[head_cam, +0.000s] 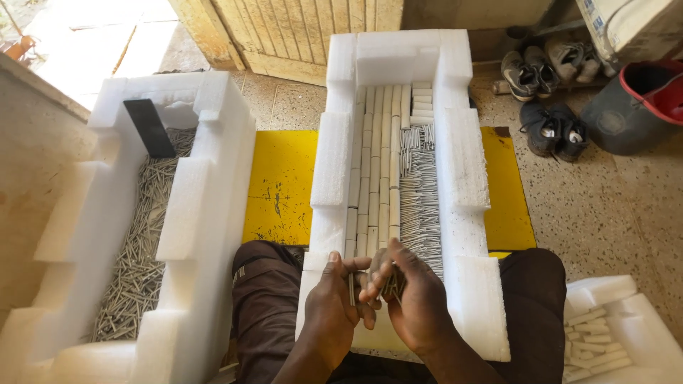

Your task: Organizing small metal rods into a foam packaging container

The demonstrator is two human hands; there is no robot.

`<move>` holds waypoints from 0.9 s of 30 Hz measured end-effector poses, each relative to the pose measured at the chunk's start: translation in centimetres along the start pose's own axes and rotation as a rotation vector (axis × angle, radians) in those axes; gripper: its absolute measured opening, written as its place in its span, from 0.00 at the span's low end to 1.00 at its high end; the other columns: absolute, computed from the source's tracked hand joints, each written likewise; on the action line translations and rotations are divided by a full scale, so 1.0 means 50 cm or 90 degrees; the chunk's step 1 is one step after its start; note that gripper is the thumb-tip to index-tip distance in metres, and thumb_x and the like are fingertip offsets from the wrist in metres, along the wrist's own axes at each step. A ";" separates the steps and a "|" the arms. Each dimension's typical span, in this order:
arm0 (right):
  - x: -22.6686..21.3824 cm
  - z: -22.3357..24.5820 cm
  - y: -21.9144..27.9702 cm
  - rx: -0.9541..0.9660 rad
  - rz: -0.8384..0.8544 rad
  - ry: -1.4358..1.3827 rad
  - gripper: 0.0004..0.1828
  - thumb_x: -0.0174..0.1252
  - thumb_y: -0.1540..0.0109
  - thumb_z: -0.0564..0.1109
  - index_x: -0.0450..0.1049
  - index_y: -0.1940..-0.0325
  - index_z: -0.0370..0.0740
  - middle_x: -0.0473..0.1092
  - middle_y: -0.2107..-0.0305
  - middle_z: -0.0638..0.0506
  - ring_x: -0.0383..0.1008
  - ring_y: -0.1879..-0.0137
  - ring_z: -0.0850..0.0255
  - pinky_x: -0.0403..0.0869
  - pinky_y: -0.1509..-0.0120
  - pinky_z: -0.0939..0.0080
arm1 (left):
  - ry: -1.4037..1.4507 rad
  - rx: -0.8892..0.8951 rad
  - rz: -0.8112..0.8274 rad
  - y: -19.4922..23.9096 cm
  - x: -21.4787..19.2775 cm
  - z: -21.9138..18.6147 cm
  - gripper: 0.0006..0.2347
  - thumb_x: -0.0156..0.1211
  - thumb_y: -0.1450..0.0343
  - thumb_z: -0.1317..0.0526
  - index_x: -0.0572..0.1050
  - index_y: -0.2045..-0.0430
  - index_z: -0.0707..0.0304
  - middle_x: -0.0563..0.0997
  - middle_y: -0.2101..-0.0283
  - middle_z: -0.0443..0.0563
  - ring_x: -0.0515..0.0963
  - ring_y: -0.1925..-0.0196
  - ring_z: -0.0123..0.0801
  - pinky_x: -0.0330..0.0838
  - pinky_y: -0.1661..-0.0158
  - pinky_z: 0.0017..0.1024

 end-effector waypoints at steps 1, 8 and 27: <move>0.000 -0.005 -0.001 0.004 0.006 0.005 0.25 0.48 0.26 0.55 0.69 0.73 0.40 0.70 0.81 0.47 0.76 0.75 0.52 0.70 0.77 0.51 | 0.006 0.006 -0.002 -0.001 -0.004 0.006 0.28 0.31 0.17 0.45 0.72 0.47 0.77 0.74 0.69 0.59 0.74 0.74 0.37 0.68 0.80 0.31; 0.033 -0.068 -0.030 0.095 0.107 0.406 0.26 0.49 0.27 0.58 0.75 0.70 0.38 0.70 0.79 0.50 0.66 0.75 0.63 0.70 0.66 0.61 | 0.148 -0.030 -0.094 -0.014 -0.042 0.058 0.28 0.40 0.19 0.38 0.73 0.67 0.67 0.73 0.66 0.57 0.73 0.67 0.35 0.68 0.66 0.33; 0.030 -0.026 -0.075 -0.132 0.029 0.104 0.20 0.58 0.30 0.55 0.77 0.55 0.32 0.66 0.76 0.50 0.69 0.66 0.62 0.73 0.56 0.60 | 0.320 0.022 0.003 -0.027 -0.039 0.038 0.11 0.49 0.18 0.59 0.74 0.54 0.70 0.78 0.56 0.56 0.77 0.59 0.32 0.76 0.57 0.31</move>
Point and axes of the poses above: each hand's wrist, its own y-axis away from the middle knuckle, its own x-axis out of the palm, z = x × y, the point moved 8 cm from there along -y, towards the middle knuckle
